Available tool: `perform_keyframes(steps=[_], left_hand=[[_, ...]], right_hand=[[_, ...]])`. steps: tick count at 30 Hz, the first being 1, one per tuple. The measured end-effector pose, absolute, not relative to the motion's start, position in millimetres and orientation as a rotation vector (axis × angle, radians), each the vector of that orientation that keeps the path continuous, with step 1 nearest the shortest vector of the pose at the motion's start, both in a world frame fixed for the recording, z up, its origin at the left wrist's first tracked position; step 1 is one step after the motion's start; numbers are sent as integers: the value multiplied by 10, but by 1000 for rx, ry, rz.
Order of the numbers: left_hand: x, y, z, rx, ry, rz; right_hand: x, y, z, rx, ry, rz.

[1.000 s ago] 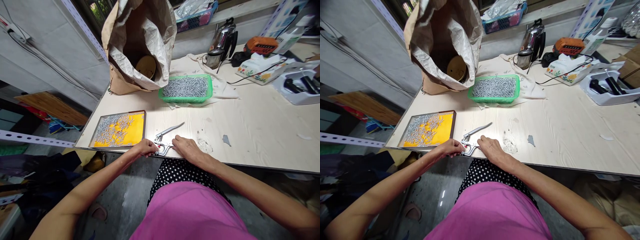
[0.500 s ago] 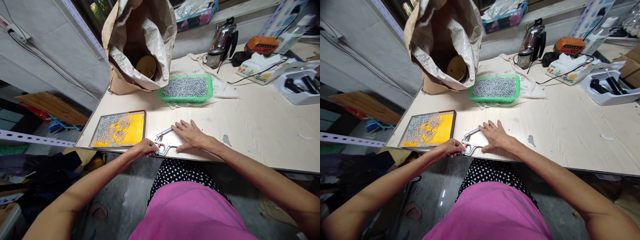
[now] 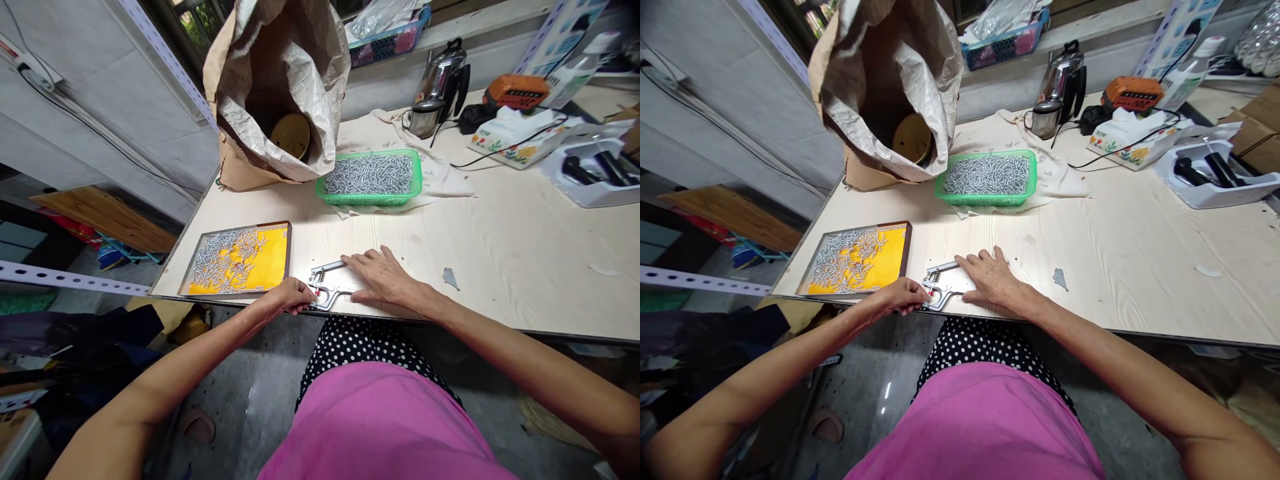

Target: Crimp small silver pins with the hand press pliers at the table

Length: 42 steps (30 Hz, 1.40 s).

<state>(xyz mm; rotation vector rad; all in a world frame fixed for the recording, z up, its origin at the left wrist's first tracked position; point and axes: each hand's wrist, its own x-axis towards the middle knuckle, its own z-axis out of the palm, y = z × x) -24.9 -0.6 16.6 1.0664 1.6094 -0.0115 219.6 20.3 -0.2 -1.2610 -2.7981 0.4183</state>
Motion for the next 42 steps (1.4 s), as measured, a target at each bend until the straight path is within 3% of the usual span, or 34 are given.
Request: perform_keyframes(steps=[12, 20, 25, 30, 36, 42], left_hand=[[-263, -10, 112, 1061, 1607, -5], [-285, -22, 119, 1090, 1628, -58], [-195, -217, 155, 1811, 1813, 1], [62, -218, 80, 2482, 1475, 143], [215, 120, -47, 2628, 1141, -15], [183, 194, -40, 2710, 1126, -150]], right_hand=[[2300, 248, -245, -1110, -2662, 465], [2256, 100, -111, -1177, -2642, 479], [2220, 32, -177, -1193, -2613, 461], [2205, 12, -277, -1189, -2564, 425], [2246, 6, -309, -1153, -2520, 473], [2333, -42, -288, -1302, -2550, 363]])
